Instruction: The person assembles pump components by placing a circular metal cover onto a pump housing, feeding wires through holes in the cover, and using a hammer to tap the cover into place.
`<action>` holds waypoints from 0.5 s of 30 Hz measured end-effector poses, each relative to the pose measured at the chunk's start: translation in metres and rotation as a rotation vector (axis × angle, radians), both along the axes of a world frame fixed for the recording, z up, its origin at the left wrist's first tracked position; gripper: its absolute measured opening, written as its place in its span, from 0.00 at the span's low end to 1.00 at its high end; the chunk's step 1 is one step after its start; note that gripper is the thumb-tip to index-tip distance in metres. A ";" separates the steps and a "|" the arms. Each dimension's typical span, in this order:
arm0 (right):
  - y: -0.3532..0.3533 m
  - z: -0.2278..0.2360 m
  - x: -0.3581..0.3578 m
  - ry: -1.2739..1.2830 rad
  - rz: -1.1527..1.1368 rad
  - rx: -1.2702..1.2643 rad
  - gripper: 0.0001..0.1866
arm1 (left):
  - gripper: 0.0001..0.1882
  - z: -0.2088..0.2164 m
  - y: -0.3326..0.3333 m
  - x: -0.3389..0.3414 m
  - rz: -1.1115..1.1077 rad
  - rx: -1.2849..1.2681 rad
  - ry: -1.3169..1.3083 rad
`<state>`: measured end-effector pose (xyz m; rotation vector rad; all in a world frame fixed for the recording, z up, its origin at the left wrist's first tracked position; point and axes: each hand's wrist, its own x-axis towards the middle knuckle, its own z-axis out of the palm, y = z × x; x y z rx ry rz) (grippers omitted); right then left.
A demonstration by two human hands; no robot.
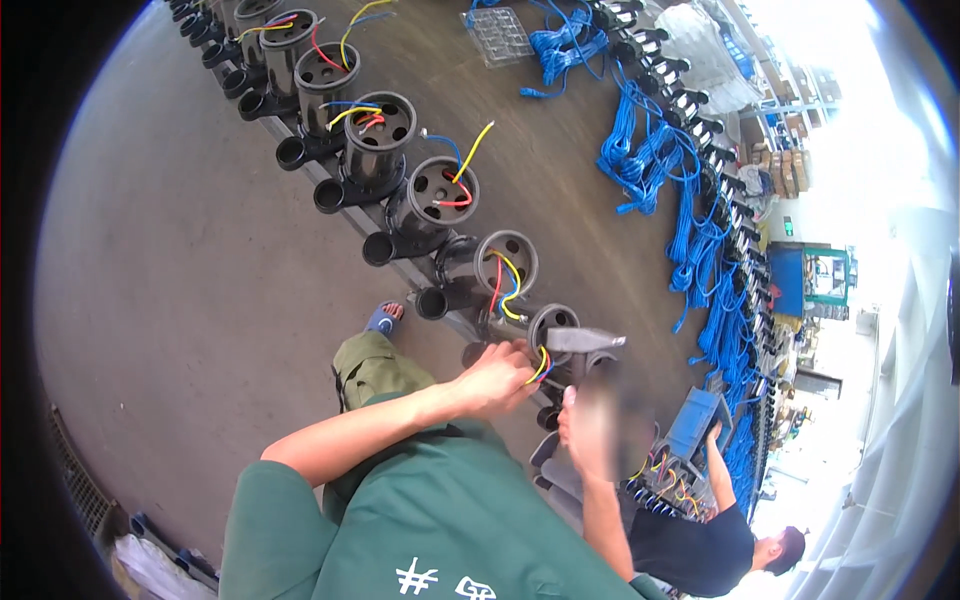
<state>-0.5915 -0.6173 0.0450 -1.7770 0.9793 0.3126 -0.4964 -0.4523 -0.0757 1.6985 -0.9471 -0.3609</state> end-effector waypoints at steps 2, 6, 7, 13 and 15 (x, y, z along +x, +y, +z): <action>0.007 0.025 0.008 -0.133 0.080 -0.065 0.18 | 0.11 -0.003 0.001 -0.002 0.021 -0.052 -0.039; 0.024 0.024 0.016 -0.439 0.379 -0.662 0.17 | 0.10 0.000 -0.001 -0.002 0.037 -0.085 -0.034; 0.027 0.009 0.013 -0.434 0.449 -0.832 0.17 | 0.10 0.000 0.000 -0.004 0.019 -0.058 -0.033; -0.009 0.011 0.014 -0.189 0.357 -0.318 0.16 | 0.10 0.006 0.004 -0.004 -0.032 0.046 -0.032; -0.010 0.024 0.010 -0.286 0.324 -0.275 0.16 | 0.10 0.006 0.005 -0.001 -0.005 0.035 -0.062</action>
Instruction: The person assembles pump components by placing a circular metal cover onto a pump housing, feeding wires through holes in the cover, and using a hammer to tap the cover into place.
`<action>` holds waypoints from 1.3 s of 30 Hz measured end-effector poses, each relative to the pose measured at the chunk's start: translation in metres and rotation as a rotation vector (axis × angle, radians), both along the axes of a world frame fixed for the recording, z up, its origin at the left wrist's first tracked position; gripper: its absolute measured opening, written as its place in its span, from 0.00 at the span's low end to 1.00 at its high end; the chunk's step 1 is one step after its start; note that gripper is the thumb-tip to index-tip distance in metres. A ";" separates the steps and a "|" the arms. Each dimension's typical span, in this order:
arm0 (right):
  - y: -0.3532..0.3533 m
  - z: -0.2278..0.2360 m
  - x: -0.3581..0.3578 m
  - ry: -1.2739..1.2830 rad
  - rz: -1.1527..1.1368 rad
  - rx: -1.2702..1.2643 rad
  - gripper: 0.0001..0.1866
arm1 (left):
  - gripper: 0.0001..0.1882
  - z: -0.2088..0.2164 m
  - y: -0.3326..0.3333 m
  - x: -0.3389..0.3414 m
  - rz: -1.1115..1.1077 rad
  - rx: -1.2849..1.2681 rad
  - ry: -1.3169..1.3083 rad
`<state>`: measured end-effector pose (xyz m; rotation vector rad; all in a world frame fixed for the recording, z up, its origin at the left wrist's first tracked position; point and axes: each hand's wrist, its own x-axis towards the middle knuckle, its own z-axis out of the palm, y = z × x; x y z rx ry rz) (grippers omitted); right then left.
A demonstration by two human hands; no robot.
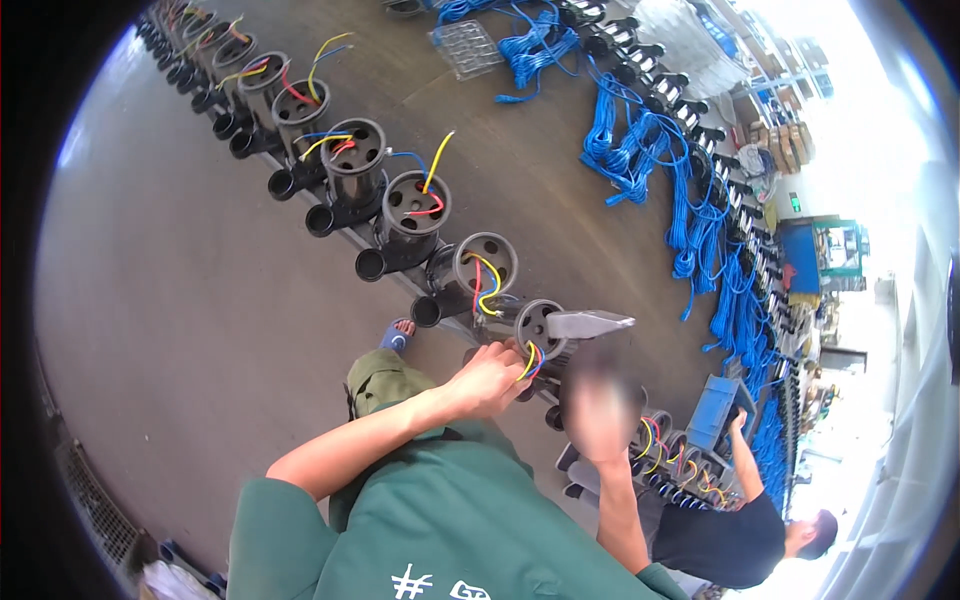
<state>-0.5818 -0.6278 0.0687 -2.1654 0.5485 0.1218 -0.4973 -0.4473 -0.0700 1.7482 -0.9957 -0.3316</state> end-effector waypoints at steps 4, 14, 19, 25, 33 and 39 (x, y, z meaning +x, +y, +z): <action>0.013 -0.039 -0.011 -0.253 0.077 -0.409 0.16 | 0.11 0.005 -0.003 0.004 -0.082 -0.026 0.033; -0.019 0.034 -0.053 -0.049 -0.241 0.412 0.14 | 0.25 0.001 -0.007 -0.035 0.182 -0.044 0.587; -0.050 0.043 -0.094 -0.219 -0.365 0.152 0.20 | 0.22 0.042 -0.016 -0.064 -0.331 0.284 0.994; -0.062 0.024 -0.121 -0.161 -0.483 0.336 0.20 | 0.26 0.094 -0.113 -0.045 -0.013 0.389 1.311; -0.058 0.013 -0.126 -0.136 -0.474 0.346 0.20 | 0.18 0.077 -0.124 -0.048 -0.188 0.025 1.653; -0.055 0.014 -0.103 -0.181 -0.410 0.163 0.18 | 0.17 0.055 -0.064 -0.034 -0.287 0.014 1.311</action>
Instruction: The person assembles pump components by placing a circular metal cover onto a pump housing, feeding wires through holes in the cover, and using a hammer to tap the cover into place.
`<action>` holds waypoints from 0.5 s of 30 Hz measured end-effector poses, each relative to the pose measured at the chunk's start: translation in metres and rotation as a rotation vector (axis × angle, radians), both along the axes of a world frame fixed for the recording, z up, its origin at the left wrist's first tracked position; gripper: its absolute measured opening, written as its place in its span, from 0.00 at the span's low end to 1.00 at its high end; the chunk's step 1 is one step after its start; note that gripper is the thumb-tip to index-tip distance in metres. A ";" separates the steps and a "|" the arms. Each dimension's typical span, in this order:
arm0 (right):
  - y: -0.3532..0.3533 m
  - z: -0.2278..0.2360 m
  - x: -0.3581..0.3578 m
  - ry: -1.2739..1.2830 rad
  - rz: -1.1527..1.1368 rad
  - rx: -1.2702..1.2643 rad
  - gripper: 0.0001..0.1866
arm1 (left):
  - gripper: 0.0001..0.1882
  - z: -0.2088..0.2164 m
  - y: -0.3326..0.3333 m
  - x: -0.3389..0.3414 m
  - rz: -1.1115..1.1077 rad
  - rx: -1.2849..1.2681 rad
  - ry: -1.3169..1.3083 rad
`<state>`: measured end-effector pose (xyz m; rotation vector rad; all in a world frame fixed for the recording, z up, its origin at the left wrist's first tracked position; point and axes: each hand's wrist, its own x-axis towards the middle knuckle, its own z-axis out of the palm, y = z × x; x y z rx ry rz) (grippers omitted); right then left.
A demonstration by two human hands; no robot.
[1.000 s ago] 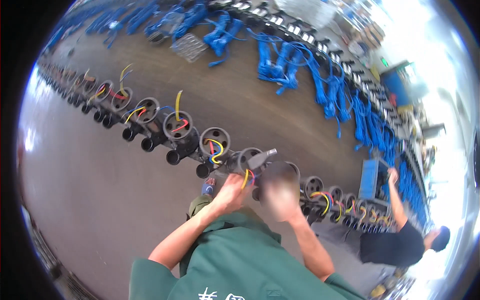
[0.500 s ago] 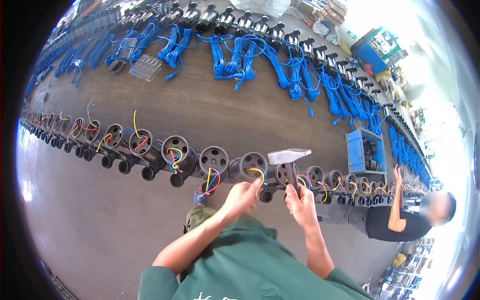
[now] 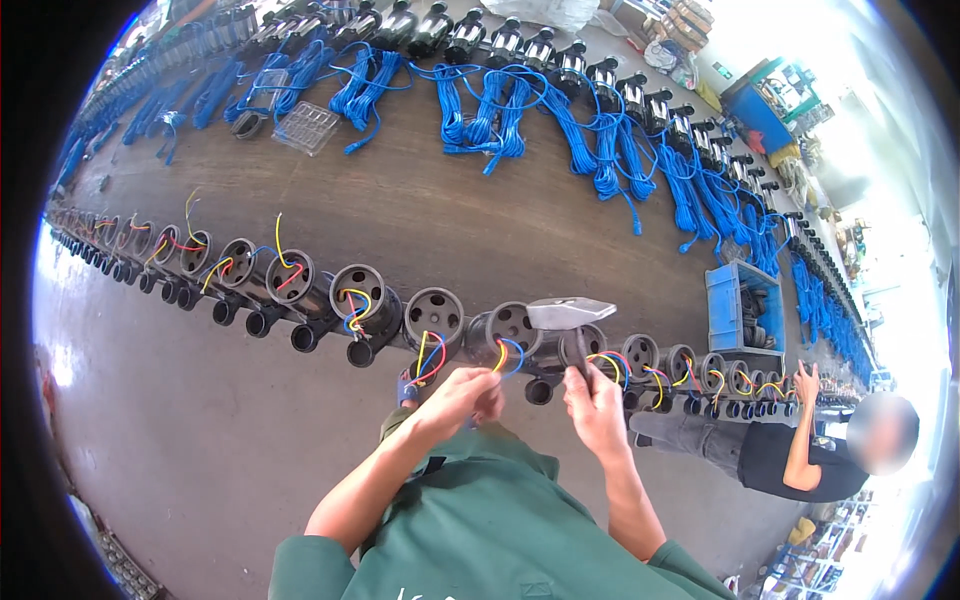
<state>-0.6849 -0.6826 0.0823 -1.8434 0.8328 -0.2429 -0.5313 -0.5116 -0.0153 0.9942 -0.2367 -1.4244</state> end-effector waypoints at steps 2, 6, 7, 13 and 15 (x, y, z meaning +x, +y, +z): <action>0.000 -0.020 0.006 0.147 0.091 -0.239 0.17 | 0.18 -0.008 0.011 0.001 -0.092 0.076 -0.311; -0.012 -0.051 0.010 0.219 0.180 -0.292 0.24 | 0.17 -0.012 0.006 0.008 -0.278 0.156 -1.025; -0.017 -0.042 0.011 0.240 0.156 -0.210 0.24 | 0.15 -0.021 0.003 0.006 -0.255 0.118 -1.162; -0.009 0.000 0.009 0.111 0.098 -0.095 0.19 | 0.14 -0.061 -0.011 -0.011 -0.106 0.006 -1.404; -0.009 -0.039 0.001 0.204 0.173 -0.344 0.20 | 0.11 -0.067 -0.016 -0.012 -0.083 -0.037 -1.445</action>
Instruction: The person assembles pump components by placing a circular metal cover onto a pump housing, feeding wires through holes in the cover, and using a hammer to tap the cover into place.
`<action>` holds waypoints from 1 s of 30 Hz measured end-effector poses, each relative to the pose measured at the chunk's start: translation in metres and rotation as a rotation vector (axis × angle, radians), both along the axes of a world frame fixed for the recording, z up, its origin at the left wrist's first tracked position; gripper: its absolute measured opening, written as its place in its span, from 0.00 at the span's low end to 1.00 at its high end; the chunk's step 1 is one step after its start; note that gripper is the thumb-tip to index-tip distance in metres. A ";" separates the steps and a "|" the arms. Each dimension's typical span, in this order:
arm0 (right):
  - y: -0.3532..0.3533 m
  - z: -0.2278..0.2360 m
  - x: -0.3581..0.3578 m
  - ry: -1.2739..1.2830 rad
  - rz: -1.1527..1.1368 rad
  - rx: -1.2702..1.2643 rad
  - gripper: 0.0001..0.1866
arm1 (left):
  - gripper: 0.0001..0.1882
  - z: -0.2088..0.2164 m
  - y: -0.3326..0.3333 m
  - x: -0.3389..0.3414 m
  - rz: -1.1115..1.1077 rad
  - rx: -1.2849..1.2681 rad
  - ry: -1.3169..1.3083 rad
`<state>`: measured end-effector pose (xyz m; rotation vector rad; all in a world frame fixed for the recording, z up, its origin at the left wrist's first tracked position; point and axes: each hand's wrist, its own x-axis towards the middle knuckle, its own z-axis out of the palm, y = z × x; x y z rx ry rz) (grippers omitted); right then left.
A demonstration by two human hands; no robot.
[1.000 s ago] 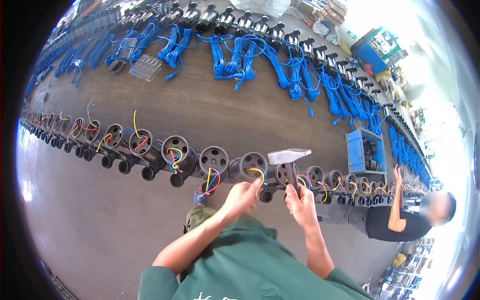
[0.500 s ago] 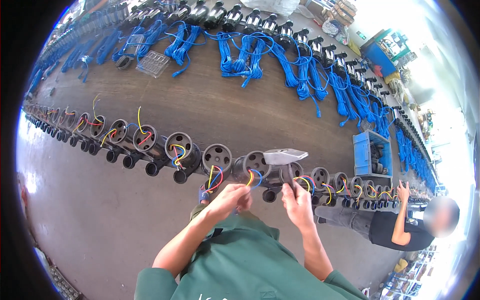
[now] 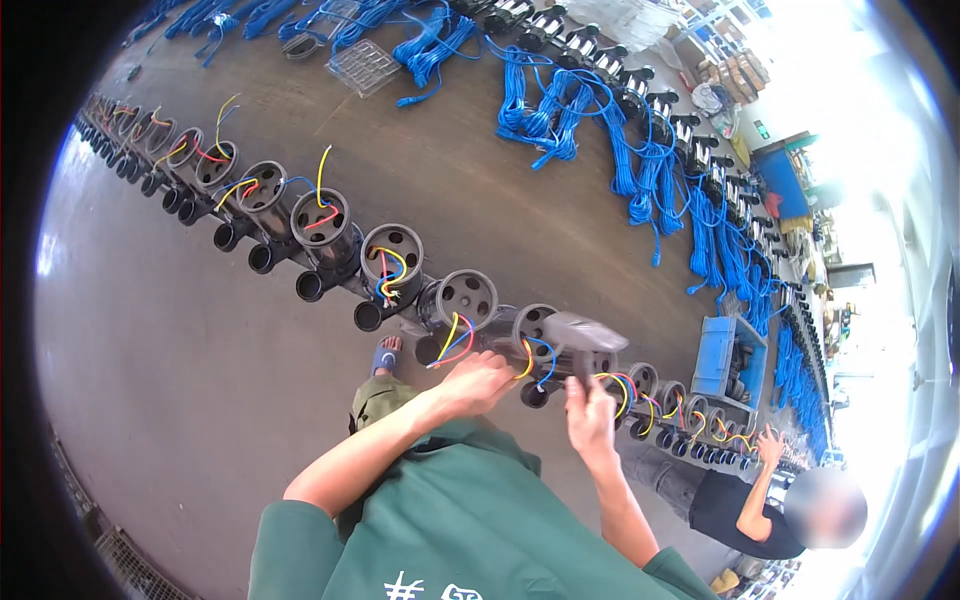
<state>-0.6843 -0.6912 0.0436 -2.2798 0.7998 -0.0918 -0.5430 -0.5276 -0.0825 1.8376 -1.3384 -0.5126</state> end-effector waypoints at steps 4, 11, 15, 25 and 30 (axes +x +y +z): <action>-0.016 -0.009 0.012 0.067 -0.083 0.297 0.19 | 0.12 0.002 0.004 0.011 -0.006 0.030 -0.001; -0.003 0.028 0.015 -0.196 -0.127 0.321 0.19 | 0.12 -0.004 0.002 0.014 0.014 0.011 0.046; -0.010 -0.041 -0.005 0.046 -0.059 0.208 0.19 | 0.10 -0.008 -0.003 0.008 0.050 -0.059 -0.008; 0.000 0.069 0.019 -0.181 -0.282 0.609 0.20 | 0.39 0.087 -0.048 -0.003 0.282 0.224 1.842; 0.007 0.065 0.015 -0.178 -0.324 0.611 0.20 | 0.30 0.088 -0.071 -0.014 0.469 0.206 1.886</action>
